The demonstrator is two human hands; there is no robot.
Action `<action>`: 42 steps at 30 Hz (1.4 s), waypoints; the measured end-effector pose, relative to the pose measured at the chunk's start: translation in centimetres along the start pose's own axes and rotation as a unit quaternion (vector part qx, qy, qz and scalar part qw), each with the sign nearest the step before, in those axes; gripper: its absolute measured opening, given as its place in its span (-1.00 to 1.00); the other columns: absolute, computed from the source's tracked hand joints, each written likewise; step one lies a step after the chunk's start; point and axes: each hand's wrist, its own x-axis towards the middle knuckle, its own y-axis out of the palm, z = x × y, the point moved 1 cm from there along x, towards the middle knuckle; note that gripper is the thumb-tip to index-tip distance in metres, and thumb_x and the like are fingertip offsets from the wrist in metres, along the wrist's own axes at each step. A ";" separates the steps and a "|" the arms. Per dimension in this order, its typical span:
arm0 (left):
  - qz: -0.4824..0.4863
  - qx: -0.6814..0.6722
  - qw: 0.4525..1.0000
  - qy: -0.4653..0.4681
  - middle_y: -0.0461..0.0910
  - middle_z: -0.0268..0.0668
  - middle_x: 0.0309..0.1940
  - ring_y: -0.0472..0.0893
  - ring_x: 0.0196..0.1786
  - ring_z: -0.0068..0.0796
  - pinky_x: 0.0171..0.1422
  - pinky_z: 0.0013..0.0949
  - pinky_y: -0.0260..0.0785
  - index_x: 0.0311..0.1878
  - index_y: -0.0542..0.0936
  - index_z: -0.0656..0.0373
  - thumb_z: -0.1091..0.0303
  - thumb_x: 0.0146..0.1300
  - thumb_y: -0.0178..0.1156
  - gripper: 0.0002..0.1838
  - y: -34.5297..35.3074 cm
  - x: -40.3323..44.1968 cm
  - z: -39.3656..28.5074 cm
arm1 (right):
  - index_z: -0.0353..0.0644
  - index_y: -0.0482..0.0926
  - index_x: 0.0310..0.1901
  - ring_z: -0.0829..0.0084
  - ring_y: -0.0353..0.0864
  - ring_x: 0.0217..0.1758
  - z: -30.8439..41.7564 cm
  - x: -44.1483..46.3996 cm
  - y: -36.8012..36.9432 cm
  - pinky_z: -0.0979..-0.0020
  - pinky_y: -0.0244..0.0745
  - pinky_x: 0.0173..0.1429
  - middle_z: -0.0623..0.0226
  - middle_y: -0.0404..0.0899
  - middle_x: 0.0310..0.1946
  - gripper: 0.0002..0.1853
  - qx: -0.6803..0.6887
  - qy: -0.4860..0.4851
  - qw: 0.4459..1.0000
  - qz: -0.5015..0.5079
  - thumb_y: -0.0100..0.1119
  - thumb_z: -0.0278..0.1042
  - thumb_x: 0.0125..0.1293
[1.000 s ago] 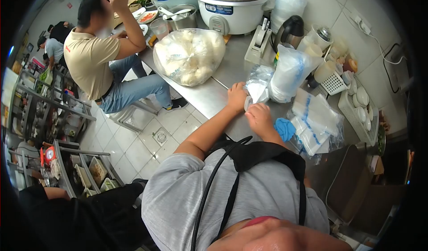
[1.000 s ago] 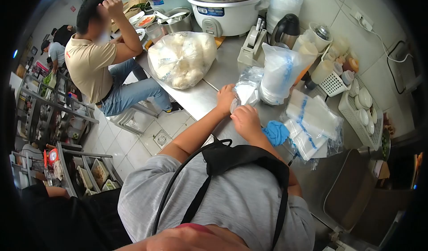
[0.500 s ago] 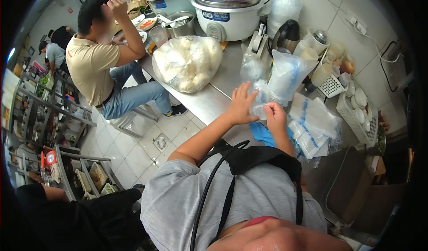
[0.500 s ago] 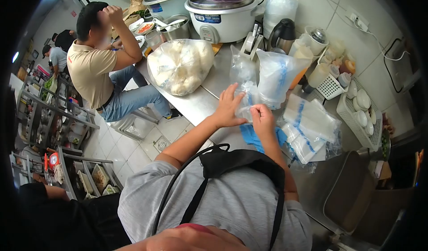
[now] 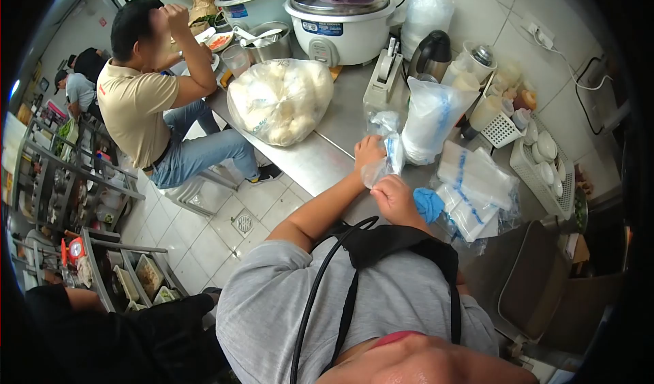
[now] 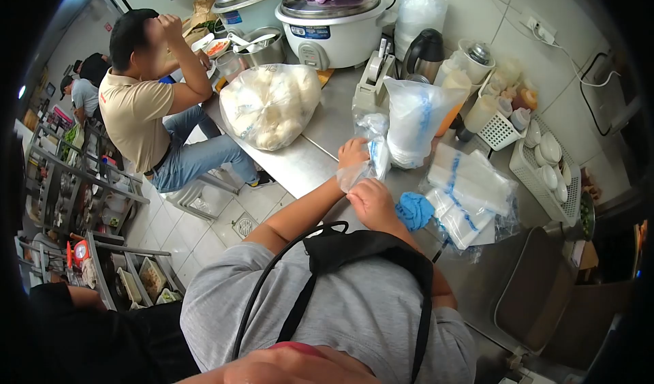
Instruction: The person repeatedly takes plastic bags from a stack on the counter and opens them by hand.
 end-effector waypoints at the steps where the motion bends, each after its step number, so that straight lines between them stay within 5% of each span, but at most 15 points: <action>1: -0.006 -0.025 0.999 -0.048 0.36 -0.27 -0.08 0.27 0.05 -0.24 0.07 -0.16 0.04 -0.37 0.54 0.04 0.32 -0.09 0.01 -0.82 0.8 0.1 0.7 | -0.19 0.40 -0.55 0.18 0.38 -0.47 -0.1 0.0 0.0 0.30 0.29 -0.37 0.25 0.39 -0.56 -0.93 0.022 0.014 1.000 -0.009 0.10 -0.48 -0.07; 4: 0.011 -0.042 0.989 -0.140 0.36 -0.27 -0.08 0.29 0.02 -0.25 0.03 -0.17 0.07 -0.26 0.51 0.06 0.29 -0.05 0.00 -0.75 2.9 0.1 3.1 | -0.21 0.39 -0.53 0.21 0.38 -0.46 2.5 0.5 -0.8 0.34 0.30 -0.35 0.23 0.39 -0.55 -0.93 0.126 -0.045 0.989 0.058 0.08 -0.48 -0.01; 8: 0.100 -0.043 0.990 -0.089 0.31 -0.27 -0.01 0.30 0.01 -0.25 -0.04 -0.16 0.14 -0.15 0.48 0.05 0.16 -0.08 0.04 -0.63 2.3 1.3 5.3 | -0.22 0.38 -0.45 0.53 0.38 -0.47 3.2 0.9 -3.3 0.51 0.30 -0.37 0.37 0.38 -0.57 -0.93 0.200 0.078 0.976 -0.037 -0.03 -0.46 0.17; 10: 0.066 -0.112 0.991 -0.027 0.21 -0.18 0.11 0.27 0.08 -0.18 0.02 -0.13 0.16 -0.09 0.46 0.03 0.04 -0.19 0.15 -0.48 2.0 1.4 6.4 | -0.22 0.35 -0.39 0.65 0.34 -0.47 0.5 0.6 -5.0 0.60 0.28 -0.37 0.43 0.37 -0.55 -0.94 0.281 0.162 0.930 -0.173 -0.08 -0.45 0.21; 11: 0.128 -0.118 0.984 -0.038 0.18 -0.14 0.12 0.24 0.11 -0.16 0.06 -0.12 0.13 -0.06 0.44 0.02 0.04 -0.19 0.16 -0.46 1.2 1.7 6.8 | -0.22 0.34 -0.38 0.68 0.31 -0.48 -0.4 0.6 -6.4 0.63 0.26 -0.38 0.45 0.36 -0.55 -0.93 0.282 0.182 0.916 -0.218 -0.09 -0.44 0.22; 13: 0.252 -0.131 0.957 -0.062 0.12 -0.05 0.16 0.19 0.16 -0.11 0.15 -0.11 0.07 -0.01 0.40 0.01 0.04 -0.20 0.20 -0.41 -6.9 3.2 4.0 | -0.22 0.32 -0.37 0.71 0.27 -0.50 -1.3 1.0 -8.0 0.68 0.22 -0.40 0.49 0.33 -0.55 -0.91 0.255 0.201 0.895 -0.306 -0.11 -0.41 0.24; 17: 0.284 -0.206 0.935 0.045 -0.02 0.05 0.20 -0.02 0.28 -0.09 0.26 -0.20 -0.06 0.21 0.12 0.02 0.05 -0.19 0.26 -0.15 -14.7 4.0 0.4 | -0.20 0.31 -0.41 0.76 0.20 -0.52 -2.6 1.9 -8.0 0.70 0.15 -0.44 0.54 0.30 -0.55 -0.87 0.263 0.210 0.855 -0.395 -0.10 -0.35 0.25; 20: 0.302 -0.480 0.808 0.161 -0.09 0.01 0.23 -0.07 0.30 -0.16 0.28 -0.23 -0.10 0.22 0.04 0.19 -0.01 -0.20 0.28 -0.05 -16.5 4.2 -2.5 | -0.19 0.31 -0.42 0.76 0.19 -0.53 -4.0 1.8 -6.4 0.70 0.14 -0.45 0.53 0.31 -0.56 -0.86 0.318 0.232 0.834 -0.388 -0.08 -0.34 0.24; 23: 0.316 -0.456 0.809 0.194 0.11 -0.02 0.15 0.11 0.23 -0.27 0.21 -0.30 0.04 0.14 0.13 0.35 0.08 -0.08 0.23 -0.20 -13.4 2.2 -5.4 | -0.18 0.30 -0.43 0.75 0.19 -0.53 -3.4 2.0 -5.1 0.70 0.14 -0.46 0.53 0.31 -0.57 -0.85 0.336 0.226 0.836 -0.369 -0.06 -0.33 0.23; 26: 0.365 -0.533 0.762 0.050 0.40 -0.13 -0.11 0.40 -0.04 -0.40 0.07 -0.39 0.19 0.00 0.30 0.32 0.24 0.08 0.11 -0.53 -8.7 1.0 -6.2 | -0.18 0.31 -0.43 0.74 0.21 -0.53 -2.8 1.6 -5.1 0.70 0.15 -0.45 0.52 0.31 -0.57 -0.85 0.333 0.223 0.847 -0.350 -0.05 -0.33 0.22; 31: 0.206 -0.540 0.800 -0.161 0.52 -0.38 -0.43 0.48 -0.40 -0.62 -0.21 -0.53 0.32 -0.24 0.46 0.24 0.35 0.19 -0.06 -0.81 -9.7 2.1 -1.6 | -0.21 0.36 -0.31 0.63 0.28 -0.51 -4.7 -1.9 -3.4 0.61 0.21 -0.44 0.44 0.34 -0.46 -0.86 0.273 0.220 0.881 -0.317 0.03 -0.35 0.16; 33: 0.193 -0.562 0.778 -0.205 0.51 -0.35 -0.41 0.47 -0.39 -0.64 -0.27 -0.57 0.32 -0.24 0.46 0.26 0.34 0.19 -0.04 -0.80 -11.6 2.4 -0.6 | -0.20 0.40 -0.24 0.49 0.30 -0.51 -5.5 -5.2 -2.4 0.49 0.27 -0.41 0.36 0.35 -0.40 -0.77 -0.138 0.158 0.965 -0.157 0.11 -0.35 0.05; 36: 0.198 -0.581 0.759 -0.219 0.50 -0.40 -0.44 0.41 -0.41 -0.70 -0.29 -0.58 0.27 -0.26 0.49 0.28 0.31 0.21 -0.06 -0.77 -13.3 2.3 -0.1 | -0.19 0.43 -0.24 0.37 0.33 -0.51 -6.1 -8.8 -0.6 0.40 0.31 -0.34 0.30 0.37 -0.39 -0.71 -0.301 0.072 0.949 0.061 0.18 -0.32 -0.04; 39: 0.222 -0.547 0.784 -0.191 0.50 -0.37 -0.44 0.42 -0.40 -0.66 -0.27 -0.55 0.27 -0.29 0.49 0.29 0.31 0.21 -0.06 -0.77 -13.5 2.0 0.1 | -0.18 0.46 -0.26 0.40 0.35 -0.50 -6.7 -6.3 -1.5 0.46 0.32 -0.32 0.34 0.38 -0.41 -0.72 -0.060 0.288 0.955 -0.023 0.18 -0.28 -0.02; 42: 0.243 -0.453 0.850 -0.116 0.51 -0.28 -0.46 0.45 -0.41 -0.52 -0.26 -0.47 0.27 -0.32 0.48 0.28 0.32 0.17 -0.04 -0.79 -13.4 1.6 -0.5 | -0.25 0.45 -0.25 0.58 0.41 -0.40 -4.8 -0.7 -5.1 0.54 0.32 -0.27 0.38 0.45 -0.40 -0.75 0.125 0.273 0.948 -0.111 0.10 -0.28 0.09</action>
